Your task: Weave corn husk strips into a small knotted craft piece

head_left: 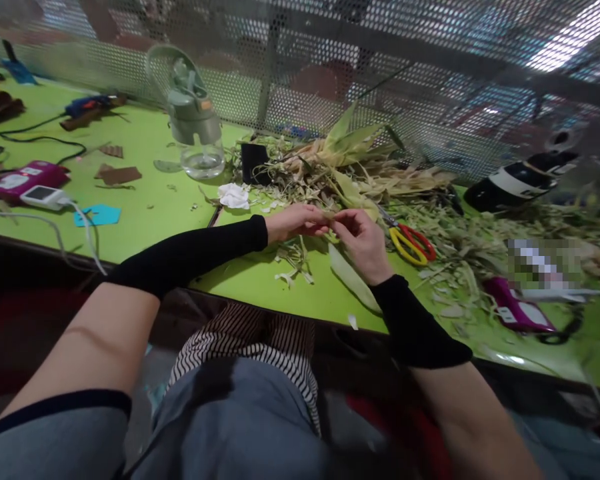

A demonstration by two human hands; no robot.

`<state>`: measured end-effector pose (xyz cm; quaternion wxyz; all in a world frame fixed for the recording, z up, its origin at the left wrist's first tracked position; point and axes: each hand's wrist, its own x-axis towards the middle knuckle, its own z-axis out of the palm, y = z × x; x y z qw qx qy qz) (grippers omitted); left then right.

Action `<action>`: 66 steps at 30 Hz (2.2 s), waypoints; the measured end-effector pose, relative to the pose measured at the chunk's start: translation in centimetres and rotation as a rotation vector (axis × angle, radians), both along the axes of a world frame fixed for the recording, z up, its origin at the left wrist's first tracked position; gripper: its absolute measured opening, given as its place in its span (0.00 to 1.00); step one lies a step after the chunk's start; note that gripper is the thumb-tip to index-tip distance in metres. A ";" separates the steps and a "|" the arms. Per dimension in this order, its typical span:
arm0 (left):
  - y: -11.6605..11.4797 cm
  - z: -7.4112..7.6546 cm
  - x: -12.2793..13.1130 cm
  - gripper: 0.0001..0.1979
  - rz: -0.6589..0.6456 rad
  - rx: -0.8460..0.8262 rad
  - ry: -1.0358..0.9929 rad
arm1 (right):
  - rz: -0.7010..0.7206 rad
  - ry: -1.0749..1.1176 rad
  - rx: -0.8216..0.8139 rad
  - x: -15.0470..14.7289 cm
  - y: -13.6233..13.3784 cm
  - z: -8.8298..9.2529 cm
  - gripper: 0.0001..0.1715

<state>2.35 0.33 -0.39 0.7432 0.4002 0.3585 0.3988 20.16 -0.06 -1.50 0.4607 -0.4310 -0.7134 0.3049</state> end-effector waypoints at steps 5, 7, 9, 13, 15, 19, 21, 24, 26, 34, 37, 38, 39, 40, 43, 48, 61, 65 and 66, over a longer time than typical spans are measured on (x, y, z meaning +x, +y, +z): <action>-0.2 0.0 -0.2 0.11 -0.017 -0.045 -0.025 | -0.006 -0.207 0.298 0.4 -0.8 0.5 0.04; -0.3 0.0 -0.3 0.11 -0.021 -0.056 -0.016 | -0.006 -0.274 0.319 0.6 -0.8 0.7 0.04; -0.3 0.0 -0.4 0.11 -0.030 -0.048 -0.013 | 0.000 -0.319 0.297 0.7 -0.9 0.9 0.05; -0.5 0.1 -0.6 0.12 -0.040 -0.006 -0.012 | 0.037 -0.407 0.249 0.9 -0.9 1.4 0.06; -0.6 0.2 -0.5 0.11 -0.034 0.004 -0.004 | 0.058 -0.441 0.243 1.0 -0.9 1.6 0.06; -0.5 0.1 -0.3 0.10 -0.012 -0.014 0.035 | 0.126 -0.496 0.251 1.0 -0.7 1.9 0.06; -0.4 -0.1 -0.1 0.10 -0.015 -0.022 0.042 | 0.153 -0.516 0.250 1.0 -0.5 1.9 0.07; -0.2 -0.3 0.0 0.10 0.001 -0.032 0.043 | 0.166 -0.527 0.243 1.0 -0.4 1.8 0.08; -0.2 -0.3 0.0 0.10 0.009 -0.037 0.040 | 0.148 -0.525 0.243 1.1 -0.3 1.5 0.07; -0.5 0.1 0.1 0.12 0.005 -0.073 0.064 | 0.038 -0.372 0.148 1.0 -0.5 0.1 0.07; -0.5 -0.2 0.2 0.10 0.026 -0.048 0.086 | 0.022 -0.259 0.047 0.9 -0.5 -0.3 0.08; -0.5 -0.4 0.2 0.09 0.040 -0.026 0.096 | 0.017 -0.224 0.007 0.9 -0.4 -0.4 0.09; -0.5 -0.6 0.2 0.08 0.056 0.008 0.106 | 0.013 -0.194 -0.033 0.9 -0.4 -0.4 0.11; -0.5 -0.8 0.3 0.08 0.072 0.053 0.118 | 0.008 -0.168 -0.072 0.9 -0.4 -0.4 0.12; -0.6 -1.3 0.5 0.07 0.109 0.219 0.164 | -0.004 -0.100 -0.166 0.9 -0.4 -0.1 0.15; -1.1 -1.6 0.7 0.06 0.143 0.455 0.279 | -0.022 0.004 -0.281 1.1 -0.6 0.1 0.16; -1.0 -1.3 0.6 0.06 0.056 0.144 0.068 | -0.016 -0.105 -0.054 1.0 -1.0 0.0 0.13; -0.8 -1.1 0.3 0.09 0.003 0.042 0.020 | -0.001 -0.252 0.132 0.9 -1.2 0.2 0.07; -0.8 -1.0 0.2 0.10 -0.014 0.035 0.022 | 0.019 -0.263 0.130 0.9 -1.2 0.3 0.06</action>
